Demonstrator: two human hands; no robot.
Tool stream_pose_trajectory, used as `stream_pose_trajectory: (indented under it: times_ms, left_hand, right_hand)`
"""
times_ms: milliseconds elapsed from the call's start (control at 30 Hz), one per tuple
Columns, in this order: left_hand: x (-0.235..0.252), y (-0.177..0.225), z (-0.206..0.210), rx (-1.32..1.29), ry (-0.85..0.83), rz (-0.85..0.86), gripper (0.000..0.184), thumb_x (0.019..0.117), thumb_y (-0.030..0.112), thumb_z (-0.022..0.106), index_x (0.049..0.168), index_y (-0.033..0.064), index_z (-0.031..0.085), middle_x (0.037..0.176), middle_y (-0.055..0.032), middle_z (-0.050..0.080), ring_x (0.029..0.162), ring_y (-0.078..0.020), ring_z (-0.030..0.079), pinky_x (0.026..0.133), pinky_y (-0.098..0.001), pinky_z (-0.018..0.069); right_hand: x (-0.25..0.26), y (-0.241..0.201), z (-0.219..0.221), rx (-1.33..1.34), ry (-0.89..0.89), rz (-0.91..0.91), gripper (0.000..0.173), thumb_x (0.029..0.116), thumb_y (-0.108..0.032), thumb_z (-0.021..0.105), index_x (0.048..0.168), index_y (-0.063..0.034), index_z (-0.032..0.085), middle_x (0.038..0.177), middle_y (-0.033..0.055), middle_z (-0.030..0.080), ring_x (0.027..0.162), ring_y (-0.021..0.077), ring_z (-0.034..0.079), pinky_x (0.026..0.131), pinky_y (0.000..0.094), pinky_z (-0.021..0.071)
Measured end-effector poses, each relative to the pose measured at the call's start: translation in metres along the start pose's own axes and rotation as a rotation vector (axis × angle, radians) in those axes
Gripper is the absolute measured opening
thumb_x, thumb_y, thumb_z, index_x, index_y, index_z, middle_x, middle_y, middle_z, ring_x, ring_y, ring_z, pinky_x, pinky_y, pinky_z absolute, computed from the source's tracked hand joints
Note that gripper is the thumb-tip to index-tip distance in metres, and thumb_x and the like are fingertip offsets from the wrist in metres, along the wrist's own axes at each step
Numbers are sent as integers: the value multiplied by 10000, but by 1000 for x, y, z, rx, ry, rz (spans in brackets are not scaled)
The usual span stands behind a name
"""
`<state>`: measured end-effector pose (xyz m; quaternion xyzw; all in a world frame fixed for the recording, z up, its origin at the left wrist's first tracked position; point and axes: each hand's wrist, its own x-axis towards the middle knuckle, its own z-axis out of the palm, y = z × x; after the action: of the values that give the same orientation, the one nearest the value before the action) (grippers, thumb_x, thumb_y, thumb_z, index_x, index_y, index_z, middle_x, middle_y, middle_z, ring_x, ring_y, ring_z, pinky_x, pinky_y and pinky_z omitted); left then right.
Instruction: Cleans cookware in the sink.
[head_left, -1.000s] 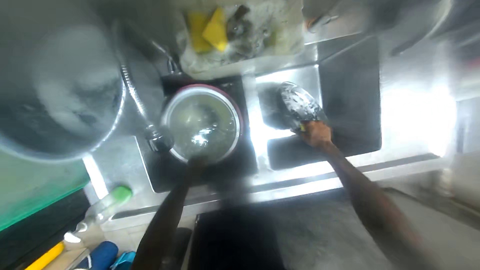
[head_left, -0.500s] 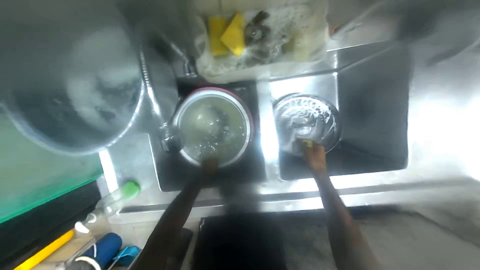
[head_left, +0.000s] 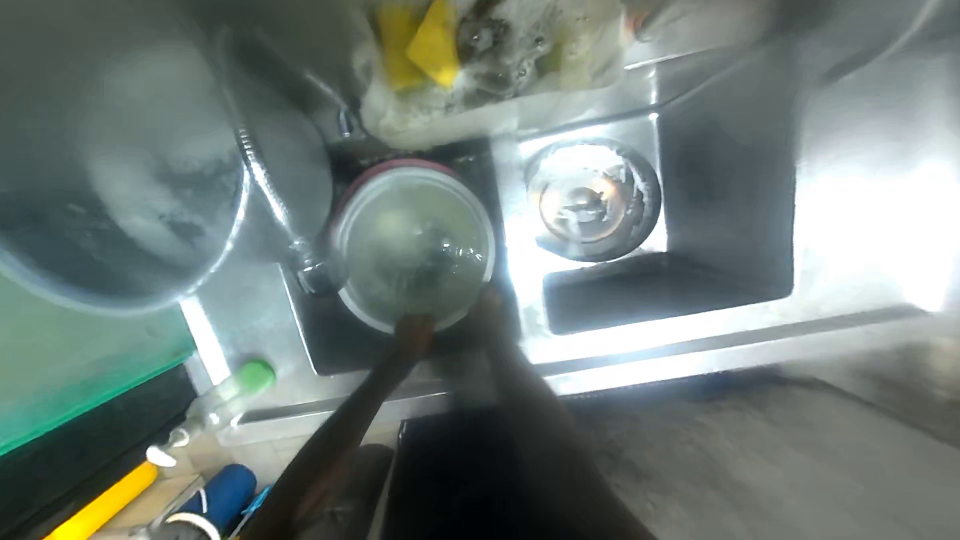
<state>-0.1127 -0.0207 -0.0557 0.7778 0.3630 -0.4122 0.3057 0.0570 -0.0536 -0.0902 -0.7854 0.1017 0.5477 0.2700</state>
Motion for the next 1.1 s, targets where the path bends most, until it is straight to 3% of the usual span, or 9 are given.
stream_pose_trajectory:
  times_ms: [67, 333, 533, 700, 733, 767, 867, 967, 1100]
  left_hand:
    - [-10, 2, -16, -6, 21, 14, 380, 976, 45, 532, 1350, 4, 591, 1236, -247, 659, 1168, -429, 632, 992, -566, 493]
    - [-78, 8, -95, -92, 197, -47, 351, 1007, 52, 486, 1322, 31, 638, 1225, -267, 663, 1174, -474, 610, 1012, -597, 456]
    - [-65, -24, -137, -163, 264, -73, 309, 987, 58, 534, 1251, 71, 694, 1202, -220, 688, 1173, -429, 626, 1010, -610, 464]
    - [-36, -49, -144, -200, 310, 110, 336, 973, 318, 622, 1179, 61, 691, 1009, -187, 709, 961, -367, 692, 847, -600, 539]
    - [-32, -49, -145, -183, 353, 157, 394, 976, 420, 627, 1161, 82, 704, 1019, -162, 716, 969, -341, 698, 856, -587, 549]
    - [-31, -46, -147, -148, 398, 167, 458, 980, 516, 614, 1116, 92, 724, 1002, -152, 724, 966, -339, 705, 854, -586, 554]
    - [-29, -37, -150, -19, 363, 65, 508, 1032, 533, 521, 1103, 77, 732, 1026, -215, 715, 1038, -429, 672, 918, -629, 496]
    - [-34, -41, -141, 83, 373, 100, 582, 1055, 560, 427, 1099, 57, 718, 986, -242, 716, 1007, -472, 678, 916, -641, 495]
    - [-69, -38, -148, -13, 442, 84, 527, 1054, 519, 478, 1148, 64, 726, 1024, -245, 717, 1009, -472, 688, 859, -627, 538]
  right_hand:
    - [17, 2, -12, 156, -141, -83, 259, 1074, -70, 473, 1275, 63, 569, 1045, 192, 634, 839, 203, 634, 728, 336, 556]
    - [45, 6, -19, -188, -127, -189, 357, 1064, -148, 530, 1390, -5, 559, 1324, 212, 608, 1164, 274, 614, 993, 453, 512]
    - [56, -9, -9, 24, -210, -65, 387, 1077, -196, 524, 1394, 26, 529, 1332, 242, 575, 1165, 306, 583, 989, 477, 496]
    - [5, -8, -37, 10, -267, -369, 474, 1102, -271, 456, 1421, 78, 479, 1325, 327, 568, 1151, 377, 623, 913, 483, 564]
    - [-30, -24, -44, -29, -246, -316, 427, 1093, -166, 449, 1402, 129, 466, 1310, 356, 564, 1125, 398, 635, 879, 469, 580]
    - [-71, -71, -49, -15, -239, 136, 420, 1106, -108, 410, 1516, -19, 416, 1494, 206, 494, 1318, 319, 542, 1087, 467, 465]
    - [-31, 3, -45, 268, -409, 128, 470, 1105, -270, 410, 1507, -28, 380, 1393, 277, 526, 1143, 394, 621, 833, 562, 574]
    - [-23, 22, -34, 442, -350, 305, 473, 1086, -410, 434, 1475, -142, 441, 1334, 221, 578, 1078, 397, 645, 808, 597, 568]
    - [-36, 23, -34, 305, -124, -27, 442, 1116, -306, 404, 1469, -51, 479, 1369, 188, 588, 1183, 259, 612, 968, 457, 534]
